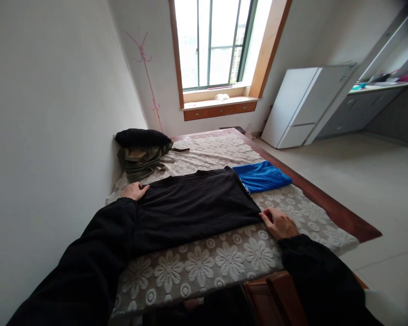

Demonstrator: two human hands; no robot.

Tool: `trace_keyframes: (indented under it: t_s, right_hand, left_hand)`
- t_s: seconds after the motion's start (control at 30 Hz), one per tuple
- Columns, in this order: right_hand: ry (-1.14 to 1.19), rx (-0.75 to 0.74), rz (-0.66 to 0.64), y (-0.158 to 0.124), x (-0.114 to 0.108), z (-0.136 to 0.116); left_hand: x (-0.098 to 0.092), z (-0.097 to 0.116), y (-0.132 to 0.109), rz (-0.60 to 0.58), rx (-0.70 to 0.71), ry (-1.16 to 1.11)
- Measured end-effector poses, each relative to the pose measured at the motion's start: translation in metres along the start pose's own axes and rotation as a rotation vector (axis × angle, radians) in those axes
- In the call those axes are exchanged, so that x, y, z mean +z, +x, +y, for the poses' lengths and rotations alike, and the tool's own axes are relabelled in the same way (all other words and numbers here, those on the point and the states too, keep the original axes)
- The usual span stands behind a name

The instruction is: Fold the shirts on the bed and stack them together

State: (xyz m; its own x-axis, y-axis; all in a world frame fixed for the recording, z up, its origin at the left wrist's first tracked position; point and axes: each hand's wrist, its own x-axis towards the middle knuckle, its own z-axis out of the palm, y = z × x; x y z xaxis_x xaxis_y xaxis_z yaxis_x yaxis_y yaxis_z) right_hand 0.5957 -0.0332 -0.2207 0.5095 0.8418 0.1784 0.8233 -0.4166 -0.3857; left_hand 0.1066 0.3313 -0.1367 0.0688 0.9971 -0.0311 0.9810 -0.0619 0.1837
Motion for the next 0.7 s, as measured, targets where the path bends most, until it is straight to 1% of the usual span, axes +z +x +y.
trace_keyframes:
  t_s: [0.1, 0.33, 0.47, 0.6, 0.7]
  right_hand:
    - [-0.012, -0.026, 0.026, -0.002, 0.001, -0.001]
    - [0.006, -0.048, -0.025, 0.001, 0.0, 0.003]
    - [-0.008, -0.035, -0.021, 0.001, -0.001, 0.001]
    - [-0.028, -0.03, -0.021, -0.002, 0.0, -0.001]
    - [-0.066, -0.024, -0.071, 0.002, -0.007, -0.004]
  left_hand:
    - [0.003, -0.001, 0.007, 0.03, 0.0, -0.039]
    - [0.018, -0.009, 0.005, 0.11, -0.026, -0.192]
    - [0.018, -0.01, 0.006, 0.128, 0.027, -0.298]
    - [0.017, -0.011, 0.01, 0.112, 0.088, -0.397]
    - [0.02, -0.013, 0.015, 0.143, 0.08, -0.473]
